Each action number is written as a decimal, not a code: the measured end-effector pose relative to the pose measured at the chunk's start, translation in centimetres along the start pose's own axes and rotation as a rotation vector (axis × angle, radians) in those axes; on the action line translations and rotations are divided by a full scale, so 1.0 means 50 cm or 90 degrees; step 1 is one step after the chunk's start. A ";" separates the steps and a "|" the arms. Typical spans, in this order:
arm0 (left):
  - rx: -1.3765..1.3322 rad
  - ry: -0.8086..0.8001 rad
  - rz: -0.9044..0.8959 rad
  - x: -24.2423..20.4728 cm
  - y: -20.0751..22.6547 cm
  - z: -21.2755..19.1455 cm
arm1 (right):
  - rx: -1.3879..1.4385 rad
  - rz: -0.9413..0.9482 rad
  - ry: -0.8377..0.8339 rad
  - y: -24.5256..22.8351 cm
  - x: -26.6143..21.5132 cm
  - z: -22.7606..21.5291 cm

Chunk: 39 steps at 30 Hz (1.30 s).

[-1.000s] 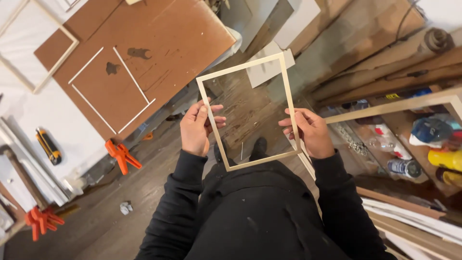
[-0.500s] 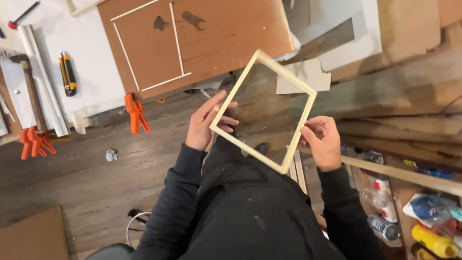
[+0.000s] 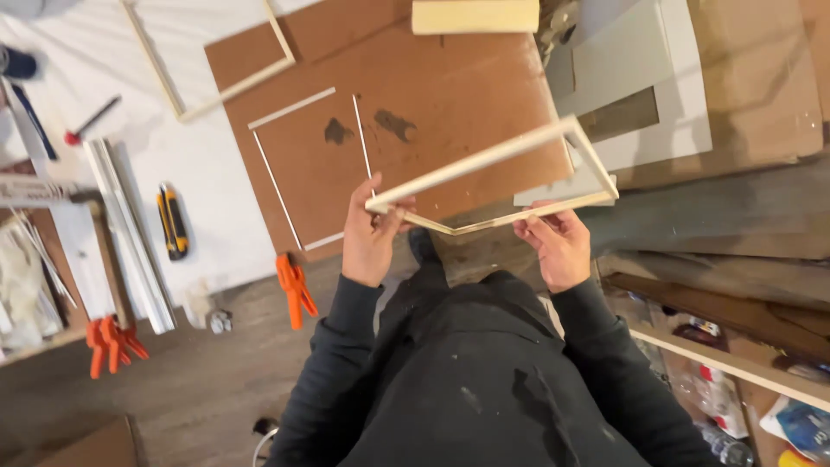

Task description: Sanding the edges of a wooden frame and then dusting it with a brush.

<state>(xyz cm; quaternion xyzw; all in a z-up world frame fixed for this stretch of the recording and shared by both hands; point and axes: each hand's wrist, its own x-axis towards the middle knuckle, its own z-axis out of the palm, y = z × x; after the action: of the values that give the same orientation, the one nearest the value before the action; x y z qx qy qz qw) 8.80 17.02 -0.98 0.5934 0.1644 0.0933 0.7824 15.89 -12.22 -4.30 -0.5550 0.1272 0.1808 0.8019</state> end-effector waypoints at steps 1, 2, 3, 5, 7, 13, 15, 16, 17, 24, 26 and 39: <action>0.007 0.003 -0.017 0.021 0.001 -0.015 | 0.009 0.000 -0.013 0.001 0.019 0.017; 0.014 0.012 -0.042 0.026 0.000 -0.030 | 0.016 0.011 -0.023 0.004 0.025 0.030; 0.015 0.013 -0.051 0.030 -0.002 -0.048 | 0.016 0.018 -0.018 0.006 0.039 0.037; 0.009 0.035 -0.040 0.039 -0.004 -0.081 | -0.094 0.055 -0.100 0.006 0.074 0.051; -0.003 0.052 -0.031 0.071 0.023 -0.104 | -0.366 -0.001 -0.183 -0.026 0.150 0.041; 0.142 0.124 0.005 0.132 0.092 -0.137 | -0.694 -0.203 -0.128 -0.085 0.459 0.038; 0.225 0.127 0.038 0.161 0.132 -0.120 | -0.993 -0.390 -0.152 -0.161 0.487 0.129; 0.245 0.083 0.074 0.194 0.149 -0.111 | -0.965 -0.248 -0.212 -0.203 0.493 0.192; 0.265 0.039 0.109 0.227 0.168 -0.104 | -0.931 -0.107 -0.273 -0.246 0.498 0.256; 0.225 -0.323 0.107 0.470 0.273 0.050 | -0.703 -0.487 -0.750 -0.278 0.572 0.348; 0.340 -0.344 0.035 0.503 0.310 0.124 | -0.553 -0.058 -0.830 -0.304 0.602 0.343; -0.051 -0.054 -0.118 0.272 0.040 0.016 | -0.309 0.003 -0.283 -0.177 0.578 -0.024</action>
<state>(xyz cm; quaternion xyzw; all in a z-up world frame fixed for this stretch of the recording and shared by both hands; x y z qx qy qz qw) 21.84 21.50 -0.85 0.5469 0.1818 0.0018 0.8172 45.77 -11.85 -8.91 -0.6768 -0.0964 0.3245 0.6537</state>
